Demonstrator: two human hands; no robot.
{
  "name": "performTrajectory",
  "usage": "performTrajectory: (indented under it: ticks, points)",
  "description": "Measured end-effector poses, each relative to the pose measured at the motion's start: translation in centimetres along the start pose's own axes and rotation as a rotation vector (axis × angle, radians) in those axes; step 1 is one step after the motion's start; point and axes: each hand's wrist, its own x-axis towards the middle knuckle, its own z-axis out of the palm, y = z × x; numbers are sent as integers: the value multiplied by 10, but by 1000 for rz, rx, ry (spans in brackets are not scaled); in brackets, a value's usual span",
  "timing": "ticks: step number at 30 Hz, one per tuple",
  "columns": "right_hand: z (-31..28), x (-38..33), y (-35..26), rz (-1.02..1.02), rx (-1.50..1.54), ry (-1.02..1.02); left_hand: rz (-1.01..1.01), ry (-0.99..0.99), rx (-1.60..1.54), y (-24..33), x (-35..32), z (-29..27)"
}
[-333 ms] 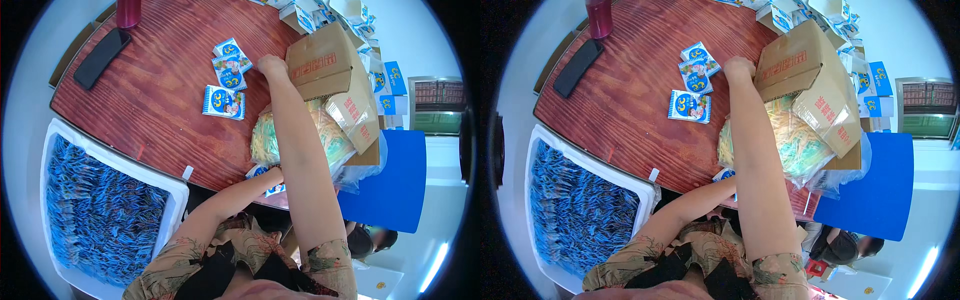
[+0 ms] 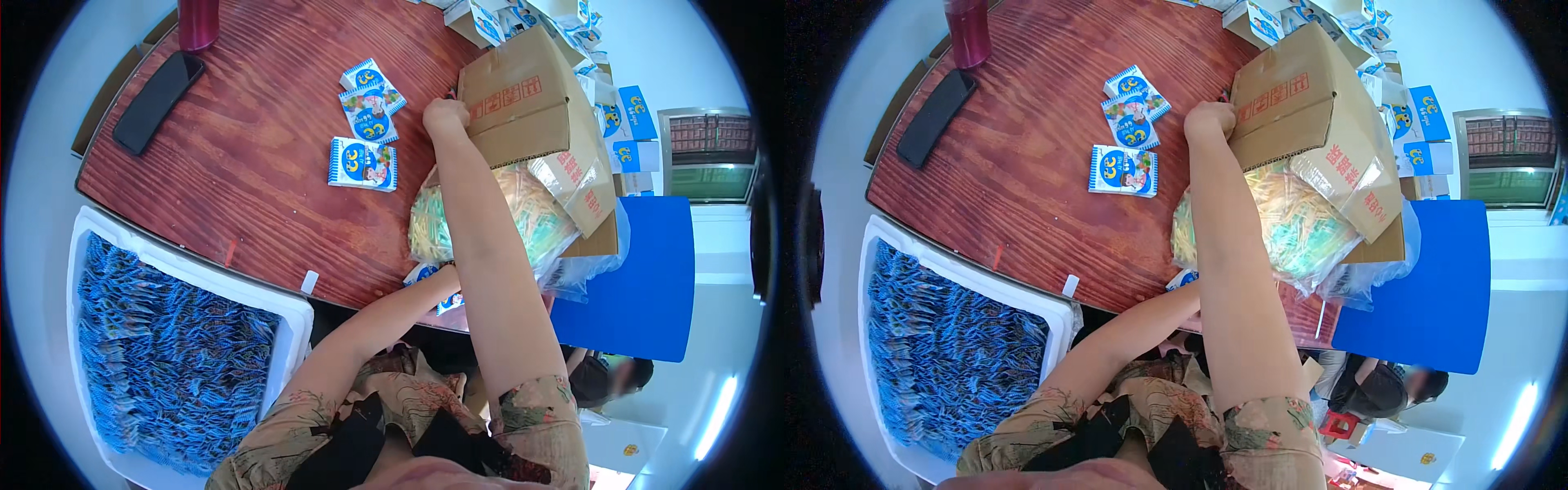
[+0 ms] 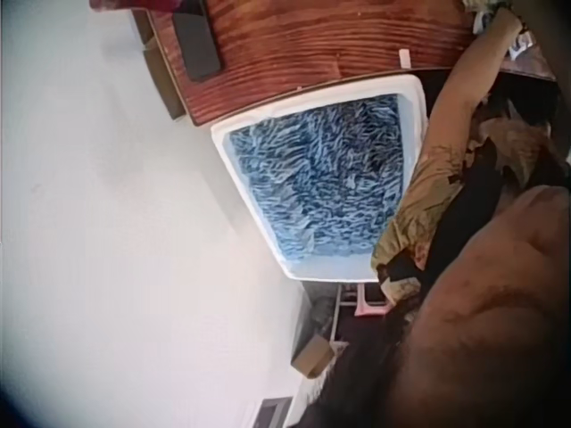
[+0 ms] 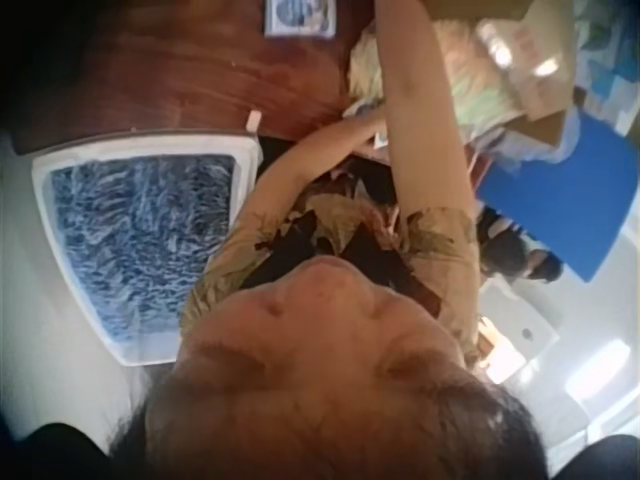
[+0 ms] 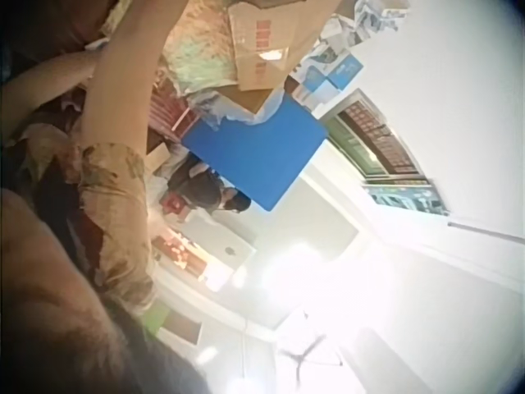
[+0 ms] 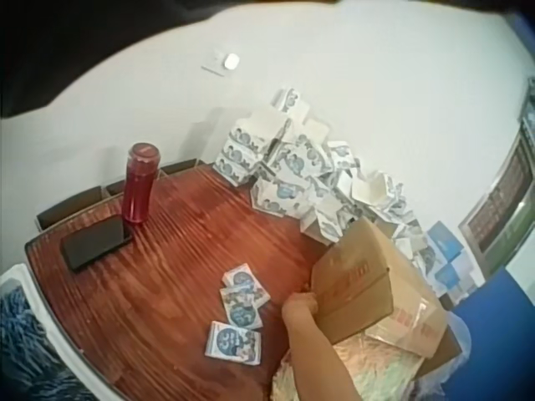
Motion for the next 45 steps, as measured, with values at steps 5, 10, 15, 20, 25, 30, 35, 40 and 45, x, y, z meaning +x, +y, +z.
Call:
performTrajectory:
  ticks: [5, 10, 15, 20, 25, 30, 35, 40, 45]
  points:
    - [-5, -29, -8, -76, 32, 39, 315, 90, 1079, -51, -13, -23]
    - [-38, -64, 5, -353, 238, 376, 93, 131, 110, -73, 18, -33]
    - [-47, -122, 17, -465, 625, 127, 36, 61, 167, -122, 37, -105]
    - [-4, -90, 97, -330, 620, 9, -303, -76, 1197, -73, 64, 40]
    - [-12, -105, 98, -497, 765, 87, -215, -59, 1039, -81, 68, 31]
    - [-7, -110, 123, -557, 990, 263, -227, -72, 902, -116, 64, 29]
    - [25, -114, 201, -686, 1074, 365, -497, 74, 568, -162, 108, 36]
    - [43, -149, 266, -809, 972, 194, -558, 255, 867, -146, 138, 77]
    - [82, -137, 320, -1052, 717, 175, -608, 315, 795, -194, 174, 80]
